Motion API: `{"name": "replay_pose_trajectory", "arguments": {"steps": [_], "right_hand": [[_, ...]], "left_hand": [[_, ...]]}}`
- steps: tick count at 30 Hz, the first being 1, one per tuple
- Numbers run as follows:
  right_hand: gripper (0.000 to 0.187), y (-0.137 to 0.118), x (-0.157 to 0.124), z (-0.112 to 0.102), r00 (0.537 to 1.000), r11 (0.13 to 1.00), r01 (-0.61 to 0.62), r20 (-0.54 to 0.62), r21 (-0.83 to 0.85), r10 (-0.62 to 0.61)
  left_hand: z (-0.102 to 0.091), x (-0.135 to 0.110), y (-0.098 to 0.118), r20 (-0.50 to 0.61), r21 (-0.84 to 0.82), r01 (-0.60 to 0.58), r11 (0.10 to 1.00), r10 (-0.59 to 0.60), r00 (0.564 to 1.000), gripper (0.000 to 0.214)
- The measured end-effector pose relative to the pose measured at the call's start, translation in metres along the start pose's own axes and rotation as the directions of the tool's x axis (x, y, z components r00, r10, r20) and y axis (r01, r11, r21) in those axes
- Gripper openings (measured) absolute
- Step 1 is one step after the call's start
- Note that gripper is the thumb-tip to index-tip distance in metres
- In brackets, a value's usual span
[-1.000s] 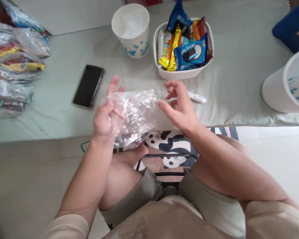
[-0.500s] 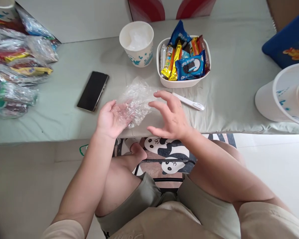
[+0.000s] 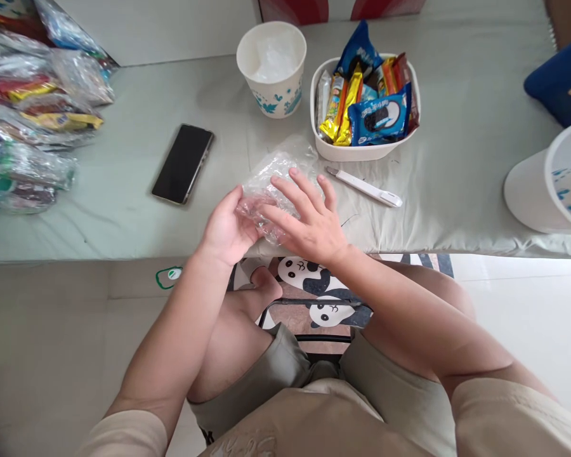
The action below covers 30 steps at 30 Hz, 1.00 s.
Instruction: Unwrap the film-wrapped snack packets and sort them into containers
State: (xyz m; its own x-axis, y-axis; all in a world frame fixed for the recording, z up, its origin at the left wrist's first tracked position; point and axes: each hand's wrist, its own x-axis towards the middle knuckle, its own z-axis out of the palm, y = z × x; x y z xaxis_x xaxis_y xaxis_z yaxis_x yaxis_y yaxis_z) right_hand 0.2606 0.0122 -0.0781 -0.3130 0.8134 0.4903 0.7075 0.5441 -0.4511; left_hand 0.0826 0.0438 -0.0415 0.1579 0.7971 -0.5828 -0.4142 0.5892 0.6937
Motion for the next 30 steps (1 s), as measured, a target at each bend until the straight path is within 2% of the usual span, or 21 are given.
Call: {"name": "replay_pose_trajectory", "arguments": {"steps": [2, 5, 7, 9, 12, 15, 17, 19, 22, 24, 26, 28, 30], "right_hand": [[0.019, 0.001, 0.005, -0.005, 0.999, 0.995, -0.043, -0.012, 0.095, 0.044], [0.017, 0.004, 0.010, -0.020, 0.996, 0.979, -0.060, -0.052, 0.193, 0.071], [0.019, 0.007, 0.012, -0.029, 0.989, 0.985, -0.042, -0.134, 0.170, 0.065], [0.024, 0.010, 0.012, -0.035, 0.982, 0.989, -0.074, -0.165, 0.126, 0.095], [0.026, 0.011, 0.009, -0.035, 0.991, 0.986, -0.119, -0.045, 0.113, 0.125], [0.021, 0.007, 0.003, -0.026, 0.983, 0.997, -0.048, 0.180, 0.053, 0.037], [0.020, 0.004, 0.000, -0.021, 0.962, 1.000, 0.003, 0.275, -0.004, -0.002], [0.026, 0.004, -0.002, -0.020, 0.957, 0.997, 0.071, 0.281, -0.005, -0.066], [0.048, 0.008, 0.002, -0.034, 0.970, 0.981, 0.148, 0.173, 0.126, -0.169], [0.041, 0.012, 0.009, -0.049, 0.992, 0.973, 0.091, 0.070, 0.213, -0.108], [0.032, 0.014, 0.019, -0.063, 0.999, 0.950, -0.025, 0.042, 0.312, 0.013], [0.045, 0.014, 0.027, -0.070, 0.985, 0.889, -0.136, 0.159, 0.436, 0.072], [0.052, 0.012, 0.031, -0.071, 0.921, 0.828, -0.260, 0.385, 0.496, 0.059]], "left_hand": [[0.003, -0.004, 0.001, -0.011, 0.013, -0.008, 1.000, 0.008, 1.000, 0.041], [0.006, -0.008, 0.004, -0.020, 0.059, -0.032, 0.998, 0.033, 0.999, 0.047], [0.006, -0.011, 0.006, -0.005, 0.096, -0.053, 0.994, 0.054, 0.999, 0.051], [0.007, -0.013, 0.007, 0.038, 0.131, -0.065, 0.989, 0.061, 0.997, 0.053], [0.007, -0.017, 0.006, 0.114, 0.157, -0.044, 0.987, 0.026, 0.993, 0.053], [0.008, -0.018, 0.003, 0.147, 0.141, -0.056, 0.988, 0.035, 0.988, 0.042], [0.007, -0.016, 0.001, 0.147, 0.138, -0.103, 0.985, 0.082, 0.986, 0.029], [0.004, -0.012, -0.001, 0.121, 0.169, -0.163, 0.972, 0.144, 0.982, 0.019], [-0.001, -0.007, -0.003, 0.082, 0.293, -0.233, 0.927, 0.218, 0.972, 0.011], [-0.004, -0.007, -0.002, 0.139, 0.374, -0.254, 0.892, 0.217, 0.966, 0.012], [-0.005, -0.010, 0.000, 0.276, 0.427, -0.255, 0.868, 0.144, 0.950, 0.013], [-0.005, -0.015, 0.003, 0.417, 0.454, -0.250, 0.855, 0.043, 0.908, 0.011], [-0.005, -0.018, 0.007, 0.496, 0.484, -0.247, 0.839, -0.031, 0.868, 0.009]]}}
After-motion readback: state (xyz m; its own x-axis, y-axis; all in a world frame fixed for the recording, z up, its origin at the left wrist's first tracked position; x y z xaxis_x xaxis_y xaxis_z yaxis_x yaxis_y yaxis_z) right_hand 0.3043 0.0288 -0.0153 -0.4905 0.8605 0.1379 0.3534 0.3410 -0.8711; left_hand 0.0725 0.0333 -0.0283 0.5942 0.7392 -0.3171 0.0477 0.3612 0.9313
